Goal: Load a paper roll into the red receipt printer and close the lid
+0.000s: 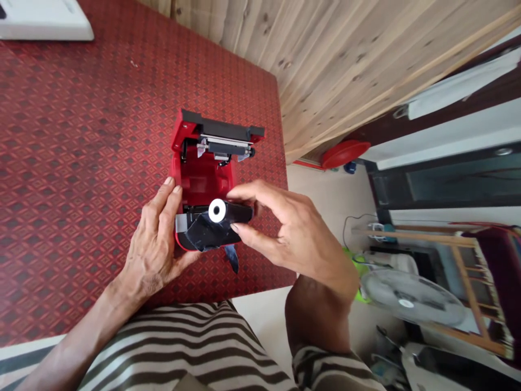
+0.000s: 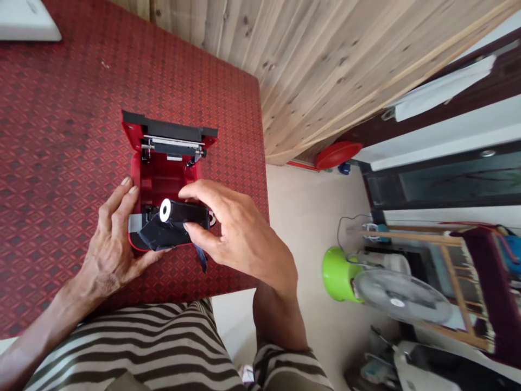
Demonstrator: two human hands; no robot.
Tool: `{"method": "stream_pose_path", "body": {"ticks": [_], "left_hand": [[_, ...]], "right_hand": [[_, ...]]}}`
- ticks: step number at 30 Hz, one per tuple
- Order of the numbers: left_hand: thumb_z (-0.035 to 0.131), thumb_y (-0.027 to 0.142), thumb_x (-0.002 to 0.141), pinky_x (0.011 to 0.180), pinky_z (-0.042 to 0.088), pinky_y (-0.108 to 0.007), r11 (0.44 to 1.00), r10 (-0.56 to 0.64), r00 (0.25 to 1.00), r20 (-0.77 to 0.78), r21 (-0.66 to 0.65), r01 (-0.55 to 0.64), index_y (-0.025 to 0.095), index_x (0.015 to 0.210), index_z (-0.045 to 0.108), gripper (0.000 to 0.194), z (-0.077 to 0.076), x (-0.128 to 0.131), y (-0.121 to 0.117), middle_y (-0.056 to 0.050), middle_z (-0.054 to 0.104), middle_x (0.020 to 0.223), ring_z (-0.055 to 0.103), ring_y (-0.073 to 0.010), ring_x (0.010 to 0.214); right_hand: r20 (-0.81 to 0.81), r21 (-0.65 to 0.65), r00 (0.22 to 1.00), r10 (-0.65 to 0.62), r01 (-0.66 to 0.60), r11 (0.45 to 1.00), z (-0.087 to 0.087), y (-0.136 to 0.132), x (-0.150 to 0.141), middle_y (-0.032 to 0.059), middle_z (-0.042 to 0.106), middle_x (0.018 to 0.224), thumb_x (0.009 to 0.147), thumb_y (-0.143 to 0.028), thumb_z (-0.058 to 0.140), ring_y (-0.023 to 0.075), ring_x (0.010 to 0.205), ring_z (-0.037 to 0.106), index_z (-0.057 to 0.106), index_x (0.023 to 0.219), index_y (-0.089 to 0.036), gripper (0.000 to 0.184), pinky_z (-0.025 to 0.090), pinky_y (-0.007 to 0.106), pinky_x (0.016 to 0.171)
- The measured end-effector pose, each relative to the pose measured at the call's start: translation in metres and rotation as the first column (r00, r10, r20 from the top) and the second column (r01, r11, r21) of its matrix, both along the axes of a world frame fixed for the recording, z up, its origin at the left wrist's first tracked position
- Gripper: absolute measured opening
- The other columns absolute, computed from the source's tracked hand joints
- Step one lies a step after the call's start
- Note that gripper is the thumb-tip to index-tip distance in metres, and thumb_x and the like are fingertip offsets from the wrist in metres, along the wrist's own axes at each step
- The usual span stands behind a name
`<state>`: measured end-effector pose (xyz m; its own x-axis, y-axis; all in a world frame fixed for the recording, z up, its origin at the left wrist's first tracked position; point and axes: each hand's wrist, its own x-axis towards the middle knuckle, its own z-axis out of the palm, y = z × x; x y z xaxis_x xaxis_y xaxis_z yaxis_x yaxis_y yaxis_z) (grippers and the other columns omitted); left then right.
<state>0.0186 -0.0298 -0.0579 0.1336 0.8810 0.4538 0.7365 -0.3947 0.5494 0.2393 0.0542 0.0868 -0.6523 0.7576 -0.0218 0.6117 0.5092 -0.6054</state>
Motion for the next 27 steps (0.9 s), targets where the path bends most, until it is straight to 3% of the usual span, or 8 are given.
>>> {"method": "stream_pose_path", "body": {"ticks": [2,4,6,9,13,18,23,27], "left_hand": [[0.072,0.057,0.093,0.122,0.050,-0.057,1.000,-0.011,1.000,-0.005,-0.002,0.011,0.015,0.172,0.009,0.109,0.000,-0.001,0.000,-0.027,0.032,0.174,0.039,-0.0430,0.160],[0.073,0.055,0.093,0.121,0.050,-0.055,1.000,-0.020,1.000,-0.011,0.002,0.020,0.013,0.172,0.009,0.110,0.001,-0.001,0.000,-0.028,0.034,0.173,0.039,-0.0422,0.160],[0.076,0.053,0.091,0.122,0.050,-0.054,1.000,-0.019,1.000,-0.018,0.008,0.019,0.011,0.172,0.010,0.112,0.002,-0.001,0.000,-0.029,0.035,0.171,0.039,-0.0413,0.160],[0.075,0.053,0.092,0.122,0.050,-0.054,1.000,-0.012,1.000,-0.019,0.006,0.012,0.009,0.171,0.011,0.112,0.002,0.000,0.000,-0.030,0.036,0.171,0.038,-0.0414,0.161],[0.068,0.055,0.096,0.122,0.049,-0.054,1.000,-0.010,1.000,-0.013,-0.004,0.010,0.013,0.172,0.008,0.106,0.000,-0.001,-0.001,-0.027,0.034,0.173,0.037,-0.0413,0.161],[0.067,0.055,0.096,0.122,0.050,-0.056,0.999,-0.026,1.000,0.009,-0.033,0.027,0.016,0.173,0.007,0.105,-0.001,-0.002,-0.002,-0.025,0.031,0.175,0.038,-0.0427,0.161],[0.070,0.052,0.094,0.125,0.047,-0.056,0.999,-0.018,1.000,0.009,-0.038,0.019,0.015,0.172,0.009,0.106,-0.001,-0.002,-0.002,-0.025,0.031,0.175,0.035,-0.0413,0.162],[0.075,0.051,0.092,0.126,0.046,-0.054,1.000,-0.017,1.000,-0.008,-0.020,0.017,0.011,0.172,0.011,0.111,0.000,-0.001,-0.001,-0.028,0.034,0.172,0.036,-0.0403,0.162]], "right_hand": [[-0.031,-0.077,0.992,0.121,-0.123,0.989,0.010,-0.001,0.005,0.0032,0.080,0.120,0.092,-0.013,0.074,0.0212,0.105,0.077,0.070,0.123,-0.029,0.035,0.062,0.037,0.097],[-0.165,-0.192,0.943,0.289,-0.318,0.928,0.024,-0.003,0.016,0.0022,0.082,0.112,0.094,-0.022,0.077,0.0204,0.098,0.079,0.071,0.125,-0.033,0.034,0.064,0.036,0.093],[-0.297,-0.224,0.890,0.346,-0.418,0.880,0.036,-0.004,0.025,0.0031,0.083,0.106,0.095,-0.024,0.076,0.0204,0.094,0.080,0.067,0.136,-0.036,0.043,0.065,0.035,0.088],[-0.190,-0.203,0.940,0.284,-0.321,0.925,0.037,-0.003,0.028,0.0034,0.082,0.111,0.096,-0.022,0.076,0.0195,0.098,0.080,0.067,0.138,-0.035,0.044,0.064,0.034,0.090],[-0.008,-0.078,0.996,0.084,-0.084,0.993,0.005,0.008,0.008,0.0000,0.081,0.114,0.094,-0.022,0.078,0.0197,0.098,0.078,0.072,0.120,-0.030,0.029,0.061,0.033,0.090],[0.042,0.069,0.997,0.066,-0.069,0.995,-0.031,0.018,-0.018,0.0037,0.080,0.114,0.095,-0.019,0.073,0.0233,0.105,0.075,0.071,0.117,-0.024,0.023,0.058,0.037,0.098],[0.105,0.101,0.991,0.080,-0.091,0.991,-0.036,0.019,-0.029,0.0087,0.080,0.120,0.103,-0.023,0.066,0.0269,0.111,0.074,0.070,0.121,-0.018,0.019,0.056,0.040,0.099],[0.145,0.051,0.987,0.070,-0.078,0.996,-0.037,0.024,-0.031,0.0051,0.080,0.117,0.102,-0.015,0.066,0.0242,0.107,0.076,0.069,0.121,-0.020,0.020,0.056,0.037,0.096]]}}
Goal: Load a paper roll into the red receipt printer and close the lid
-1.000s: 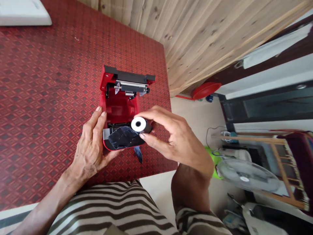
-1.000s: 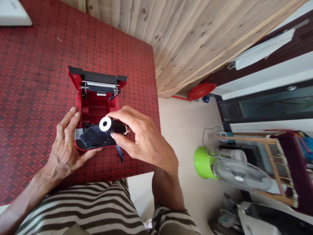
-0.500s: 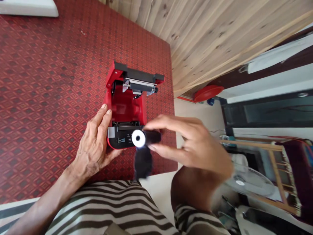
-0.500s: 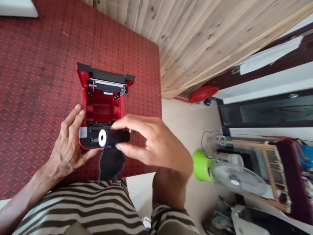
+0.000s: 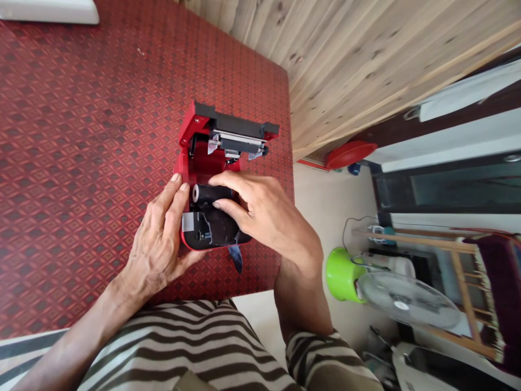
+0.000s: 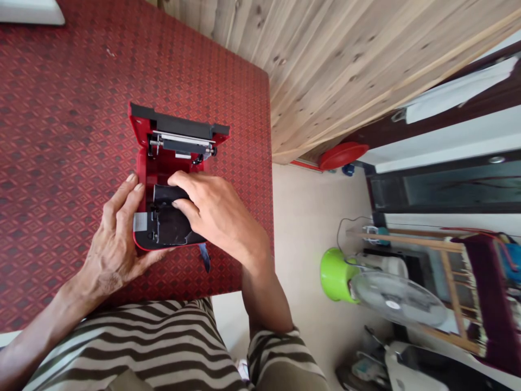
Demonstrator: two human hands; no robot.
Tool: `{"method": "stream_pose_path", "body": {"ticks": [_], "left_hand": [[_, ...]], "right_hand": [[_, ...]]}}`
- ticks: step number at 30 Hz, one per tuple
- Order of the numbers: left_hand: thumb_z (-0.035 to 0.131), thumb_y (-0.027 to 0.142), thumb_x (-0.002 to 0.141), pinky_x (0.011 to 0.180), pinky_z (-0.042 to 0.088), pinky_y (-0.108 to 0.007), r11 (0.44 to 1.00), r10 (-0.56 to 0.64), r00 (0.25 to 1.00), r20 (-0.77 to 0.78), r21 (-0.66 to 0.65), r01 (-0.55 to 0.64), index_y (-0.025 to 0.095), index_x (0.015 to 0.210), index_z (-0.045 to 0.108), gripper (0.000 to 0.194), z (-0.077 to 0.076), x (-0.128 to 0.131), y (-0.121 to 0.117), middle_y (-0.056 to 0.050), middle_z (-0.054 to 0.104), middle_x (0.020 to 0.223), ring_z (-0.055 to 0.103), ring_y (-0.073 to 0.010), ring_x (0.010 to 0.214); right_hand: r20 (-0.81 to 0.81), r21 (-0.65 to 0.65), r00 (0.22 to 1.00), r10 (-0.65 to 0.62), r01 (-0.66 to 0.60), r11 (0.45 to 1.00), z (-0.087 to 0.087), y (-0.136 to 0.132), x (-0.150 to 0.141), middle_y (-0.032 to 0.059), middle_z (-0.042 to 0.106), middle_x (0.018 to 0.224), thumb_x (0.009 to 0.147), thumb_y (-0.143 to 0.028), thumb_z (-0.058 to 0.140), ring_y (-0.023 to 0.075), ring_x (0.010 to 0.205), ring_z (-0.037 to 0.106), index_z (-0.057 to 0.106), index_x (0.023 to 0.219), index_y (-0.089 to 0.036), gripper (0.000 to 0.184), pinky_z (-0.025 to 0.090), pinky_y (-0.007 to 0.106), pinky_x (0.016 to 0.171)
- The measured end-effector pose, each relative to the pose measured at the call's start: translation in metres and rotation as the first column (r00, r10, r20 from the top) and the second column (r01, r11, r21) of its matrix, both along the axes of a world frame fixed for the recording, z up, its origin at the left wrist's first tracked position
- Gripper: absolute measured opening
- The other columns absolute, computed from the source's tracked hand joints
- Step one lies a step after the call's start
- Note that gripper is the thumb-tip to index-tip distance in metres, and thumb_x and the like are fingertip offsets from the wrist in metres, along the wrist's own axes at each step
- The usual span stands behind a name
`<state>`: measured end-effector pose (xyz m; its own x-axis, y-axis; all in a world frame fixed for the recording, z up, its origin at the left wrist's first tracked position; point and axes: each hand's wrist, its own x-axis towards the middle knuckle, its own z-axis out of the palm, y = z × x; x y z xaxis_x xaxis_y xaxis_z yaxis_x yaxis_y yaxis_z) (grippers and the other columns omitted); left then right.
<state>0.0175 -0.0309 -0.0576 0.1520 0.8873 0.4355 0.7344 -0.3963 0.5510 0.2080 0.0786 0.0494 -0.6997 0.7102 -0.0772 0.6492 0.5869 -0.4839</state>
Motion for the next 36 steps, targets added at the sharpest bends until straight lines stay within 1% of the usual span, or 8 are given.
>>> {"method": "stream_pose_path", "body": {"ticks": [3,9,13,16,23,25,28,36], "left_hand": [[0.076,0.049,0.092,0.125,0.048,-0.054,1.000,0.000,1.000,-0.011,0.017,0.000,0.009,0.171,0.012,0.109,0.001,0.000,0.001,-0.029,0.036,0.171,0.038,-0.0408,0.161],[0.077,0.049,0.091,0.124,0.049,-0.054,1.000,0.006,1.000,-0.005,0.020,-0.006,0.010,0.171,0.012,0.110,0.002,0.001,0.001,-0.029,0.037,0.171,0.038,-0.0421,0.161],[0.076,0.052,0.091,0.124,0.049,-0.054,1.000,0.005,1.000,-0.015,0.013,-0.005,0.008,0.171,0.013,0.111,0.002,0.001,0.001,-0.030,0.038,0.170,0.038,-0.0418,0.161],[0.073,0.052,0.094,0.123,0.049,-0.053,1.000,0.015,1.000,-0.012,0.011,-0.015,0.009,0.171,0.014,0.106,0.002,0.001,0.001,-0.028,0.038,0.169,0.039,-0.0404,0.161],[0.073,0.054,0.093,0.124,0.048,-0.052,1.000,0.018,1.000,-0.010,0.022,-0.018,0.007,0.170,0.016,0.107,0.001,0.001,0.001,-0.030,0.038,0.169,0.039,-0.0403,0.161],[0.075,0.054,0.092,0.125,0.047,-0.052,0.999,0.021,1.000,-0.003,0.024,-0.021,0.009,0.171,0.015,0.109,0.000,0.002,0.001,-0.028,0.038,0.170,0.038,-0.0405,0.161],[0.076,0.055,0.090,0.126,0.046,-0.054,1.000,0.025,1.000,0.003,0.018,-0.025,0.012,0.172,0.014,0.111,0.000,0.002,0.001,-0.027,0.036,0.172,0.037,-0.0409,0.162],[0.076,0.054,0.090,0.127,0.044,-0.056,1.000,0.024,1.000,0.008,0.009,-0.024,0.015,0.172,0.012,0.111,0.000,0.002,0.001,-0.024,0.035,0.174,0.036,-0.0404,0.162]], "right_hand": [[0.038,-0.038,0.999,0.004,-0.002,0.999,0.001,0.006,-0.002,0.0034,0.081,0.113,0.098,-0.009,0.068,0.0234,0.104,0.076,0.070,0.117,-0.021,0.023,0.056,0.037,0.096],[0.125,0.007,0.992,0.020,-0.021,1.000,0.007,0.006,-0.005,0.0084,0.076,0.111,0.095,-0.006,0.069,0.0253,0.103,0.072,0.071,0.108,-0.018,0.018,0.055,0.041,0.094],[0.177,0.050,0.983,-0.053,0.045,0.998,0.011,0.000,-0.009,0.0073,0.076,0.109,0.099,-0.009,0.067,0.0239,0.100,0.071,0.071,0.108,-0.018,0.013,0.054,0.039,0.091],[0.250,0.090,0.964,-0.096,0.076,0.993,0.011,-0.002,-0.016,0.0096,0.076,0.112,0.102,-0.011,0.063,0.0241,0.101,0.071,0.070,0.114,-0.015,0.015,0.053,0.038,0.089],[0.307,0.138,0.951,-0.042,-0.001,0.990,0.017,-0.006,-0.025,0.0084,0.076,0.105,0.100,-0.006,0.063,0.0225,0.101,0.069,0.071,0.106,-0.015,0.014,0.051,0.034,0.089],[0.309,0.176,0.949,-0.067,0.012,0.984,0.018,-0.007,-0.027,0.0089,0.076,0.104,0.098,-0.005,0.063,0.0236,0.102,0.069,0.071,0.106,-0.016,0.016,0.051,0.035,0.087],[0.324,0.239,0.939,-0.117,0.039,0.970,0.016,-0.007,-0.029,0.0104,0.077,0.103,0.096,-0.004,0.064,0.0262,0.102,0.071,0.073,0.111,-0.016,0.021,0.052,0.036,0.082],[0.385,0.265,0.907,-0.170,0.068,0.962,0.003,0.001,-0.034,0.0122,0.078,0.099,0.097,-0.008,0.061,0.0295,0.100,0.074,0.076,0.113,-0.019,0.025,0.055,0.038,0.080]]}}
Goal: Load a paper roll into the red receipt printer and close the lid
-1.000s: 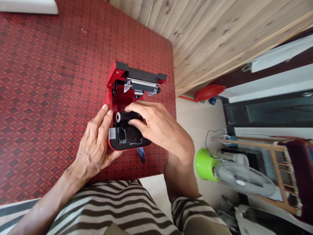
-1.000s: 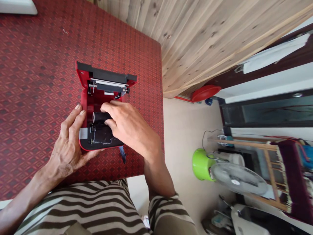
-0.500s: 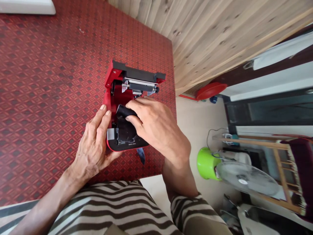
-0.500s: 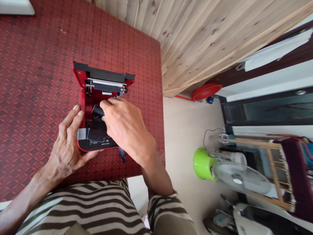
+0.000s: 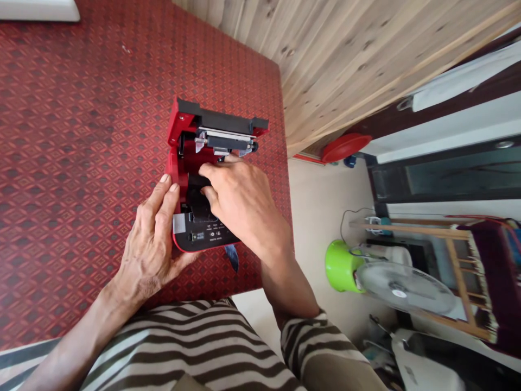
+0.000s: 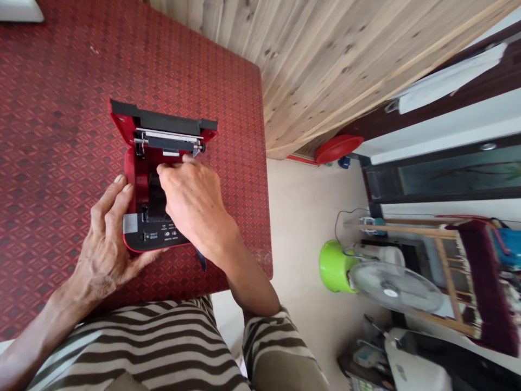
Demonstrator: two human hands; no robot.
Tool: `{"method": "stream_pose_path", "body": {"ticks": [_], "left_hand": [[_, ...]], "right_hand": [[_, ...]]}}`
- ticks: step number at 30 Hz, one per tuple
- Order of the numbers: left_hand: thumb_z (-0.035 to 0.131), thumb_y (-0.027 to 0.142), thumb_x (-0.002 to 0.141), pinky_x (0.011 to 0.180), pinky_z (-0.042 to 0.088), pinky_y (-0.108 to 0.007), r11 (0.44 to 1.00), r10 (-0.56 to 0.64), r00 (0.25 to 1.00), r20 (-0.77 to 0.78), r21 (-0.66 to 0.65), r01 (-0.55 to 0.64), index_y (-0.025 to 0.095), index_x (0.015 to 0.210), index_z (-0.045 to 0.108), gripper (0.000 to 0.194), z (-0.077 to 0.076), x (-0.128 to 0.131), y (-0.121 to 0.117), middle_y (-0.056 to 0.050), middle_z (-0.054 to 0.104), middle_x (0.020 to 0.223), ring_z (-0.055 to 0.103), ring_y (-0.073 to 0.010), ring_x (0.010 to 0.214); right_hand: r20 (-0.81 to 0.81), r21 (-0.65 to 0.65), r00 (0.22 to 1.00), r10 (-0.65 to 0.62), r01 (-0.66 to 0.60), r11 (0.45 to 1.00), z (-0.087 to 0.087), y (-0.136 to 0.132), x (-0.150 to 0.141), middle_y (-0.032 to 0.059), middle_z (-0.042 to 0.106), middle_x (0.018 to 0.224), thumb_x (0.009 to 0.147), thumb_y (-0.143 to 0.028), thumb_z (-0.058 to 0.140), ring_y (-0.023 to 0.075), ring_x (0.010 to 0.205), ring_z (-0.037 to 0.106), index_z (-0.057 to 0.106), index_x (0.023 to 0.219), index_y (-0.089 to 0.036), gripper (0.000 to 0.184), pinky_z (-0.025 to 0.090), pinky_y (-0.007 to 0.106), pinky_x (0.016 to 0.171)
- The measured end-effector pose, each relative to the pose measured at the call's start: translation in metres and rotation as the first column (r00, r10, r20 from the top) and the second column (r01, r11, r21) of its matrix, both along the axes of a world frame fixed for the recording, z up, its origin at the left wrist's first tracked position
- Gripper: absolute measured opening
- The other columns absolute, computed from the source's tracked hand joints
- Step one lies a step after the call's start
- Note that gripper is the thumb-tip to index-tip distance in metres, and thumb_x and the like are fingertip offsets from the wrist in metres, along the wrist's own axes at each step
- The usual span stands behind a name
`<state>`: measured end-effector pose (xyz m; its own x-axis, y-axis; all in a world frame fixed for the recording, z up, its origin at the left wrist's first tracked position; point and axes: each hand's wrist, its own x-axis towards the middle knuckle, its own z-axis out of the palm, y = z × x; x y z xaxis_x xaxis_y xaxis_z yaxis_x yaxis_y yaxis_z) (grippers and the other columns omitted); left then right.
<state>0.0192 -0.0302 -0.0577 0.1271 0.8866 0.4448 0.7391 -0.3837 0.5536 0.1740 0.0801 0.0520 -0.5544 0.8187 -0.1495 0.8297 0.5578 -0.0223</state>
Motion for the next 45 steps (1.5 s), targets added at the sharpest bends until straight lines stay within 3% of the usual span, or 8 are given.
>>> {"method": "stream_pose_path", "body": {"ticks": [6,12,20,25,30,35,41,45], "left_hand": [[0.076,0.054,0.091,0.124,0.048,-0.056,1.000,-0.007,1.000,0.001,0.002,0.007,0.010,0.171,0.015,0.110,0.001,0.000,0.000,-0.027,0.037,0.171,0.038,-0.0416,0.161],[0.076,0.056,0.090,0.125,0.047,-0.056,1.000,-0.013,1.000,0.003,0.014,0.013,0.014,0.172,0.014,0.111,0.000,-0.002,0.001,-0.025,0.035,0.173,0.036,-0.0394,0.162],[0.074,0.063,0.090,0.125,0.046,-0.061,1.000,-0.022,0.999,0.030,-0.015,0.023,0.028,0.173,0.011,0.110,0.004,-0.004,0.001,-0.017,0.033,0.175,0.039,-0.0383,0.160],[0.082,0.064,0.083,0.128,0.039,-0.065,0.997,0.073,0.997,0.018,0.031,-0.074,0.022,0.171,0.021,0.115,0.021,0.004,-0.001,-0.022,0.035,0.171,0.038,-0.0426,0.157],[0.079,0.066,0.084,0.123,0.044,-0.061,1.000,0.020,0.999,-0.029,0.022,-0.019,0.023,0.169,0.028,0.108,0.033,0.007,0.001,-0.023,0.048,0.162,0.050,-0.0414,0.147],[0.058,0.075,0.094,0.121,0.048,-0.063,0.996,-0.004,0.998,0.060,-0.088,0.009,0.025,0.168,0.033,0.093,0.043,-0.004,0.007,-0.019,0.050,0.161,0.048,-0.0409,0.147],[0.072,0.078,0.083,0.118,0.049,-0.067,0.998,-0.041,0.999,-0.031,-0.047,0.040,0.027,0.157,0.051,0.092,0.054,-0.003,0.016,-0.019,0.053,0.156,0.055,-0.0434,0.140],[0.076,0.071,0.084,0.124,0.040,-0.077,0.999,-0.038,0.984,-0.177,-0.011,0.037,0.033,0.152,0.053,0.081,0.056,0.010,0.010,-0.014,0.050,0.160,0.046,-0.0472,0.149]], "right_hand": [[0.074,-0.037,0.997,-0.030,0.033,0.999,-0.007,0.005,-0.002,0.0095,0.080,0.105,0.101,-0.014,0.055,0.0275,0.097,0.074,0.078,0.109,-0.026,0.027,0.055,0.038,0.080],[0.015,-0.066,1.000,0.003,-0.002,0.998,-0.005,0.007,0.000,0.0078,0.082,0.110,0.105,-0.013,0.051,0.0265,0.106,0.074,0.076,0.108,-0.021,0.026,0.056,0.037,0.091],[-0.361,-0.107,0.933,0.005,-0.047,0.993,0.004,-0.015,0.032,0.0106,0.077,0.126,0.109,-0.020,0.058,0.0227,0.114,0.072,0.072,0.120,-0.015,0.019,0.055,0.038,0.104],[-0.506,-0.025,0.862,0.027,-0.046,0.999,-0.008,-0.026,0.052,0.0100,0.079,0.121,0.106,-0.021,0.063,0.0232,0.112,0.072,0.072,0.126,-0.015,0.022,0.057,0.040,0.102],[-0.616,0.028,0.785,0.058,-0.052,0.998,-0.015,-0.029,0.058,0.0082,0.079,0.119,0.108,-0.021,0.059,0.0215,0.111,0.070,0.071,0.127,-0.017,0.023,0.057,0.040,0.103],[-0.615,0.030,0.783,0.096,-0.099,0.995,-0.018,-0.028,0.061,0.0093,0.079,0.122,0.107,-0.020,0.060,0.0238,0.112,0.067,0.073,0.125,-0.016,0.022,0.055,0.043,0.105],[-0.558,0.026,0.824,0.098,-0.101,0.995,-0.015,-0.026,0.059,0.0124,0.078,0.119,0.107,-0.018,0.057,0.0268,0.114,0.065,0.074,0.122,-0.011,0.023,0.054,0.044,0.106],[-0.585,-0.008,0.808,0.071,-0.094,0.996,-0.018,-0.026,0.063,0.0109,0.078,0.120,0.108,-0.018,0.056,0.0250,0.115,0.064,0.074,0.118,-0.014,0.021,0.054,0.043,0.105]]}}
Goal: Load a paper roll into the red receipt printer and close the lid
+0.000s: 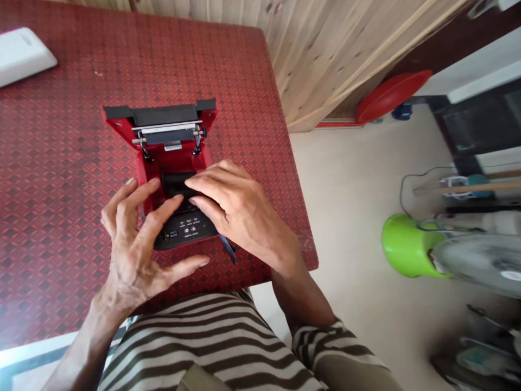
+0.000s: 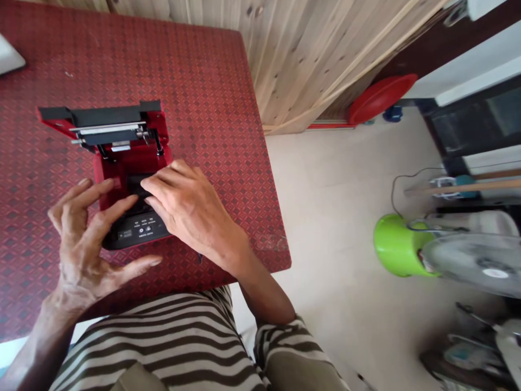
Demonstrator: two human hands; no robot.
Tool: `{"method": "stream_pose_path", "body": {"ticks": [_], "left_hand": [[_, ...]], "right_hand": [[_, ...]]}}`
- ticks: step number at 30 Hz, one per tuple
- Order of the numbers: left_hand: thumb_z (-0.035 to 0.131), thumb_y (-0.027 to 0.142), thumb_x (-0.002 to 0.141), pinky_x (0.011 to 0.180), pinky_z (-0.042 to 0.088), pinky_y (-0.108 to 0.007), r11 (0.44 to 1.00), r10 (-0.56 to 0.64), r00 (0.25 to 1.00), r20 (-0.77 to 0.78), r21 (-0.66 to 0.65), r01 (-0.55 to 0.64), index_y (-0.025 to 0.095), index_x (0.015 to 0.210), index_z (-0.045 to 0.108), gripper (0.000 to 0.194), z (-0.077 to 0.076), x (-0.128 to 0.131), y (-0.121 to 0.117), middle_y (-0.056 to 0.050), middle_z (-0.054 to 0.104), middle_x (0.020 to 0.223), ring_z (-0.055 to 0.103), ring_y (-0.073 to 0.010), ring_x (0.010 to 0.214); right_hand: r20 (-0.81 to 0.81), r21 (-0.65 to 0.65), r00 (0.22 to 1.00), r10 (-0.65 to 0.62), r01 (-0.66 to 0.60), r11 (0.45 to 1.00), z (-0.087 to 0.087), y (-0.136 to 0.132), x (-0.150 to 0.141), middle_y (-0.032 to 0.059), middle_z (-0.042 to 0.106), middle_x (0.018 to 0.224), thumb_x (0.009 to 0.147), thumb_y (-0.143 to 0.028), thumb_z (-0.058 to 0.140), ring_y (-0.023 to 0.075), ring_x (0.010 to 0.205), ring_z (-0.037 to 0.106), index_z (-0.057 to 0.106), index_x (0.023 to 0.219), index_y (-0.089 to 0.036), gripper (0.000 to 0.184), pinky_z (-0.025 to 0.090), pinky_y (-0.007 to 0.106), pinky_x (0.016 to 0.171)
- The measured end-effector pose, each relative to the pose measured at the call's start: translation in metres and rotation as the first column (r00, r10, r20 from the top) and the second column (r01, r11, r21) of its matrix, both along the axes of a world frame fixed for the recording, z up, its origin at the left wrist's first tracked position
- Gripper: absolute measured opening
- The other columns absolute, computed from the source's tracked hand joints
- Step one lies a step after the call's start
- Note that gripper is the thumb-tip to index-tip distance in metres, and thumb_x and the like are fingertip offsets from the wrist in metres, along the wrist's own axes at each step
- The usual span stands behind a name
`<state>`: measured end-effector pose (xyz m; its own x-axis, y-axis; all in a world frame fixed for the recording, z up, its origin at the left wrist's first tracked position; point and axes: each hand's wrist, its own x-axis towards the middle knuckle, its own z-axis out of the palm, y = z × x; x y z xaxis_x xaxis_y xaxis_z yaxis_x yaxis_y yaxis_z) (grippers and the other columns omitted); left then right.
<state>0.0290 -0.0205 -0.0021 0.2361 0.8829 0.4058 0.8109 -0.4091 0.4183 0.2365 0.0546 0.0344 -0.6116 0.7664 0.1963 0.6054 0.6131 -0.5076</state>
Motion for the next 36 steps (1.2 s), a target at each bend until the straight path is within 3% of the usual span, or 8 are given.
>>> {"method": "stream_pose_path", "body": {"ticks": [2,5,8,16,20,24,31,36], "left_hand": [[0.080,0.060,0.086,0.122,0.042,-0.077,0.999,0.021,0.998,-0.056,0.035,-0.019,0.036,0.151,0.054,0.073,-0.001,0.005,-0.003,-0.013,0.052,0.159,0.045,-0.0473,0.150],[0.081,0.046,0.089,0.115,0.049,-0.071,0.997,-0.007,0.999,-0.036,0.071,0.010,0.036,0.151,0.055,0.068,-0.004,0.008,-0.004,-0.013,0.064,0.145,0.057,-0.0438,0.141],[0.081,0.044,0.090,0.112,0.050,-0.068,0.997,-0.032,0.999,0.021,0.075,0.030,0.037,0.149,0.058,0.064,-0.004,0.007,-0.004,-0.010,0.072,0.134,0.062,-0.0419,0.135],[0.073,0.033,0.096,0.114,0.051,-0.064,0.999,0.040,0.985,0.167,0.017,-0.044,0.042,0.138,0.066,0.043,0.006,-0.003,-0.002,-0.004,0.071,0.135,0.066,-0.0346,0.133],[0.070,0.038,0.097,0.116,0.051,-0.066,0.984,0.170,0.976,0.139,0.036,-0.176,0.041,0.142,0.064,0.045,0.010,-0.023,0.011,-0.003,0.069,0.140,0.064,-0.0341,0.134],[0.062,0.049,0.097,0.113,0.053,-0.066,0.954,0.294,0.950,0.104,-0.088,-0.285,0.035,0.152,0.055,0.057,0.011,-0.045,0.029,-0.007,0.064,0.147,0.059,-0.0375,0.140],[0.071,0.050,0.095,0.108,0.060,-0.058,0.966,0.238,0.921,0.309,-0.175,-0.191,0.030,0.151,0.053,0.062,-0.003,-0.054,0.048,-0.011,0.066,0.139,0.070,-0.0318,0.123],[0.069,0.054,0.098,0.108,0.059,-0.056,0.972,0.207,0.906,0.370,-0.186,-0.147,0.022,0.147,0.056,0.060,0.010,-0.052,0.054,-0.015,0.067,0.140,0.071,-0.0304,0.123]], "right_hand": [[-0.026,-0.020,1.000,0.005,-0.005,1.000,-0.002,0.001,0.002,0.0099,0.078,0.121,0.108,-0.017,0.056,0.0238,0.115,0.064,0.074,0.119,-0.015,0.021,0.054,0.042,0.105],[-0.043,-0.010,0.999,0.017,-0.018,1.000,-0.003,0.001,0.003,0.0106,0.078,0.121,0.108,-0.017,0.055,0.0237,0.114,0.065,0.074,0.120,-0.014,0.022,0.054,0.041,0.106],[-0.033,-0.014,0.999,0.022,-0.022,1.000,-0.002,0.000,0.003,0.0116,0.078,0.121,0.109,-0.016,0.051,0.0240,0.114,0.064,0.074,0.118,-0.013,0.025,0.053,0.040,0.106],[-0.092,-0.032,0.996,0.009,-0.012,0.999,-0.006,-0.001,0.004,0.0102,0.078,0.119,0.109,-0.018,0.052,0.0233,0.115,0.065,0.074,0.117,-0.016,0.023,0.054,0.041,0.108],[-0.109,-0.011,0.994,0.020,-0.021,1.000,-0.008,-0.002,0.004,0.0110,0.078,0.119,0.110,-0.019,0.053,0.0235,0.114,0.065,0.074,0.117,-0.015,0.023,0.054,0.041,0.107],[-0.106,-0.017,0.994,0.017,-0.019,1.000,-0.007,-0.002,0.002,0.0092,0.078,0.115,0.110,-0.021,0.052,0.0236,0.112,0.065,0.074,0.113,-0.018,0.023,0.055,0.043,0.106],[-0.053,0.004,0.998,0.021,-0.021,1.000,-0.002,-0.001,0.001,0.0088,0.078,0.113,0.108,-0.018,0.056,0.0240,0.108,0.066,0.074,0.106,-0.019,0.019,0.056,0.044,0.103],[-0.045,0.113,0.999,-0.012,0.017,0.993,0.003,0.003,-0.001,0.0092,0.079,0.110,0.105,-0.013,0.059,0.0239,0.103,0.067,0.075,0.102,-0.018,0.016,0.057,0.042,0.098]]}}
